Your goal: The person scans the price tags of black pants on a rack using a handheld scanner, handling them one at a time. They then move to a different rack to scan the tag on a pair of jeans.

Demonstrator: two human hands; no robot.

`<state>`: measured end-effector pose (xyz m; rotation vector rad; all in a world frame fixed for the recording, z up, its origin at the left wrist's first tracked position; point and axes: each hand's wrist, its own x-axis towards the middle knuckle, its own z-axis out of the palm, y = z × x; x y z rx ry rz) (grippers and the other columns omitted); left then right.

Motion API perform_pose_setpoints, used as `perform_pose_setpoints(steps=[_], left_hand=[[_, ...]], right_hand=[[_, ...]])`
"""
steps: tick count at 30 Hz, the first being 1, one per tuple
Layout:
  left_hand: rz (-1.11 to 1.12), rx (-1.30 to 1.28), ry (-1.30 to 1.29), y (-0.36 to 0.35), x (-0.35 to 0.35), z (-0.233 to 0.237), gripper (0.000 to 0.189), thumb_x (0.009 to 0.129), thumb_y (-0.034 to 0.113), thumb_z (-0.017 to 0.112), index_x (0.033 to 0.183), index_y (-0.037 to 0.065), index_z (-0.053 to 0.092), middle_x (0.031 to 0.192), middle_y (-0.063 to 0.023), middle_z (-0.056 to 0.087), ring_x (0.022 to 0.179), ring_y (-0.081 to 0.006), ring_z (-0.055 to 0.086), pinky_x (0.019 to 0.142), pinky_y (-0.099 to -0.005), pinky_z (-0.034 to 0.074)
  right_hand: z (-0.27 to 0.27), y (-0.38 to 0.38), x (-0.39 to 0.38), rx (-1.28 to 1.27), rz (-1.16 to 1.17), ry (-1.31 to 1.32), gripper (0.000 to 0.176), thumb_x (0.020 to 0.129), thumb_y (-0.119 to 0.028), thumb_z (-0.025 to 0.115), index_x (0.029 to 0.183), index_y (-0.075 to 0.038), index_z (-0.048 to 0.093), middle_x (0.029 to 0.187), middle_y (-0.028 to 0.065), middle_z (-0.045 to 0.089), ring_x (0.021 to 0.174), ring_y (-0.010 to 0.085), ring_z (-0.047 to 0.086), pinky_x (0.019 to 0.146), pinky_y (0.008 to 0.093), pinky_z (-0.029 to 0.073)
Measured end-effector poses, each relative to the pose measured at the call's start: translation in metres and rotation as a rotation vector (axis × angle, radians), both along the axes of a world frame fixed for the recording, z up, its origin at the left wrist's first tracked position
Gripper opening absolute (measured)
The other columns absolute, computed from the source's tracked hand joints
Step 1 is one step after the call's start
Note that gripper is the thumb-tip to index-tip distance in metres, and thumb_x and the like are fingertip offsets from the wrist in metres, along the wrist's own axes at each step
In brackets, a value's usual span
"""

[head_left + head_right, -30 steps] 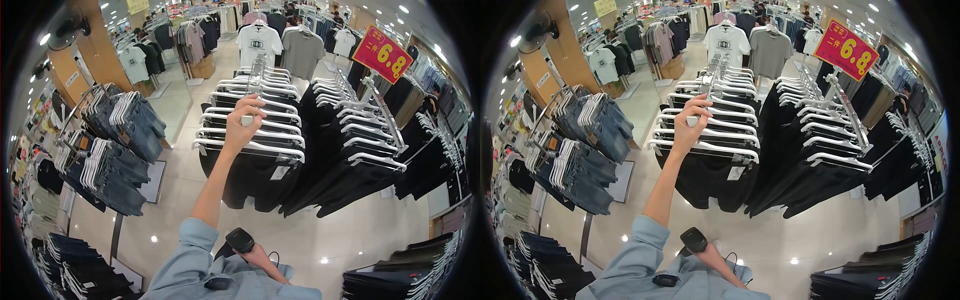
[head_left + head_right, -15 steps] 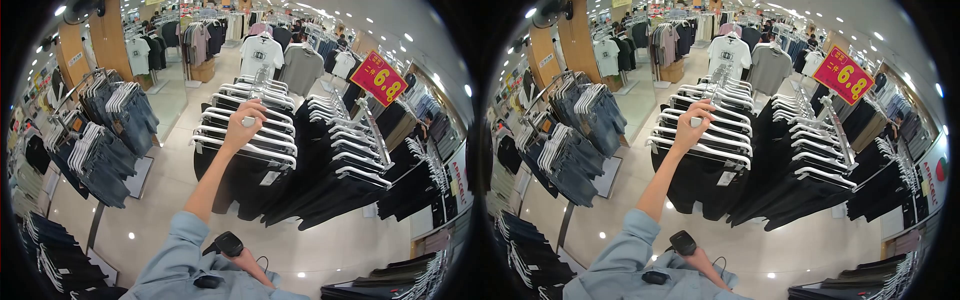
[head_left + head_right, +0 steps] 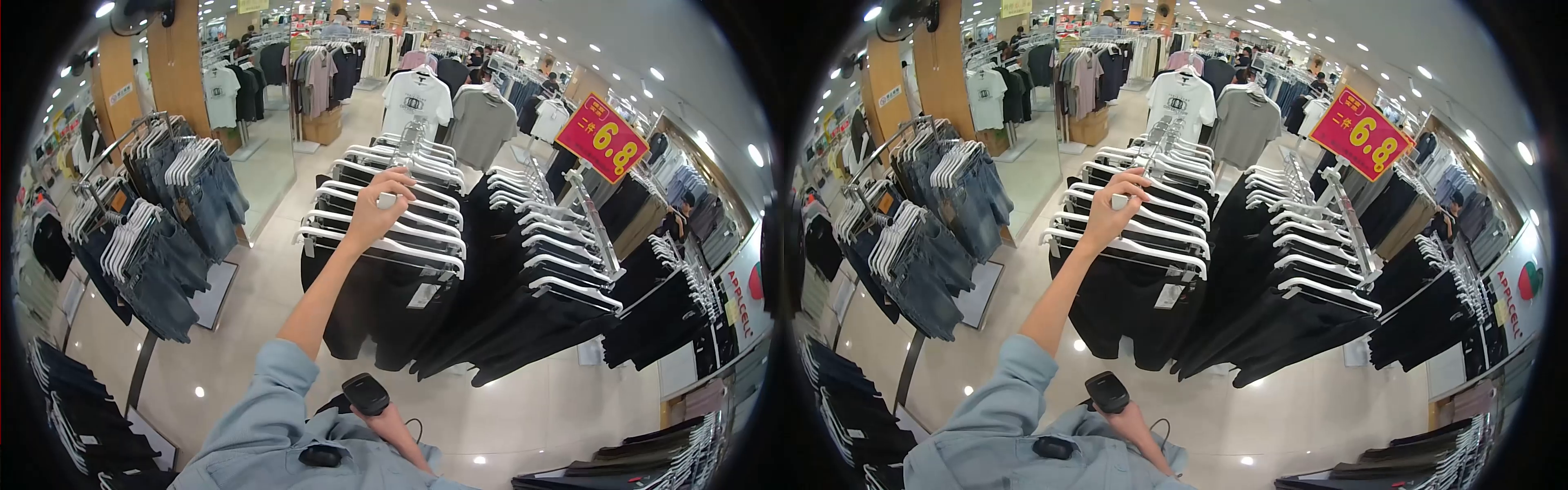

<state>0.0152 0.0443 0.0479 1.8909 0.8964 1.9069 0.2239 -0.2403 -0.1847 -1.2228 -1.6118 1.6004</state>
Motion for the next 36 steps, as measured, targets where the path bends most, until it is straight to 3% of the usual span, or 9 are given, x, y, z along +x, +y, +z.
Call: perform_pose_setpoints(steps=[5,11,26,28,29,30,32,33,36], left_hand=[[0.022,0.03,0.035,0.002,0.001,0.0,0.01,0.083,-0.001,0.064,0.082,0.003,0.073,0.11,-0.0079,0.072,0.133,-0.0292,0.055,0.114,-0.0429,0.04],[0.033,0.039,0.05,0.0,0.001,0.002,0.009,0.082,-0.001,0.064,0.081,0.003,0.072,0.108,-0.0079,0.072,0.132,-0.0289,0.056,0.113,-0.0419,0.041],[0.03,0.031,0.132,0.0,-0.004,0.004,0.007,0.085,0.001,0.066,0.084,0.003,0.073,0.111,-0.009,0.072,0.133,-0.0294,0.056,0.113,-0.0413,0.041],[0.045,0.024,0.179,-0.001,-0.005,0.005,0.008,0.087,0.003,0.065,0.088,0.003,0.073,0.115,-0.0095,0.072,0.137,-0.0312,0.054,0.115,-0.0422,0.04],[0.032,0.028,0.271,0.003,-0.014,0.002,0.017,0.091,0.008,0.066,0.106,0.004,0.073,0.129,-0.0121,0.069,0.142,-0.0319,0.049,0.118,-0.0424,0.038],[0.029,0.025,0.274,-0.001,-0.015,0.006,0.017,0.091,0.008,0.066,0.106,0.004,0.073,0.129,-0.0121,0.069,0.142,-0.0319,0.049,0.118,-0.0424,0.038],[0.03,0.003,0.352,-0.01,-0.019,0.015,0.033,0.094,0.014,0.069,0.125,0.003,0.069,0.14,-0.0141,0.064,0.146,-0.0311,0.045,0.12,-0.0417,0.035],[0.06,0.002,0.473,-0.009,-0.025,0.018,0.053,0.096,0.022,0.071,0.143,0.004,0.057,0.15,-0.0171,0.055,0.148,-0.0309,0.042,0.121,-0.0411,0.034],[0.067,-0.055,0.467,-0.011,-0.028,0.019,0.063,0.097,0.026,0.07,0.151,0.004,0.048,0.155,-0.0195,0.049,0.149,-0.0324,0.04,0.121,-0.041,0.033]], right_hand=[[0.023,0.004,0.007,-0.085,0.001,-0.064,0.037,0.088,-0.028,0.082,0.113,-0.003,0.074,0.105,0.0144,0.077,0.097,0.0217,0.072,0.087,0.0365,0.055],[0.012,0.003,0.008,-0.004,-0.034,0.044,0.035,0.088,-0.026,0.083,0.113,-0.002,0.074,0.105,0.0138,0.077,0.097,0.0204,0.072,0.088,0.036,0.055],[0.018,-0.002,0.005,-0.005,0.001,-0.015,0.035,0.088,-0.026,0.083,0.112,-0.002,0.074,0.103,0.0135,0.078,0.095,0.0187,0.072,0.086,0.0356,0.055],[0.017,-0.003,0.007,-0.004,-0.021,-0.003,0.035,0.088,-0.026,0.083,0.112,-0.002,0.074,0.102,0.0134,0.078,0.095,0.0184,0.072,0.086,0.0355,0.055],[0.017,-0.003,0.007,0.0,-0.034,0.009,0.035,0.088,-0.026,0.083,0.112,-0.002,0.074,0.102,0.0134,0.078,0.095,0.0182,0.072,0.086,0.0353,0.055],[0.015,-0.003,0.008,-0.003,-0.037,0.011,0.035,0.088,-0.026,0.083,0.112,-0.002,0.074,0.102,0.0134,0.078,0.095,0.0182,0.072,0.086,0.0353,0.055],[0.012,-0.003,0.01,-0.054,-0.022,0.003,0.04,0.088,-0.025,0.083,0.118,-0.001,0.073,0.111,0.0114,0.077,0.102,0.0161,0.07,0.092,0.0334,0.054],[0.014,-0.003,0.01,-0.059,-0.023,0.007,0.04,0.088,-0.025,0.083,0.118,-0.001,0.073,0.111,0.0114,0.077,0.102,0.0161,0.07,0.092,0.0334,0.054],[0.021,0.0,0.008,-0.07,-0.009,0.011,0.04,0.088,-0.026,0.083,0.118,-0.001,0.073,0.111,0.0113,0.077,0.103,0.0159,0.07,0.093,0.033,0.054]])
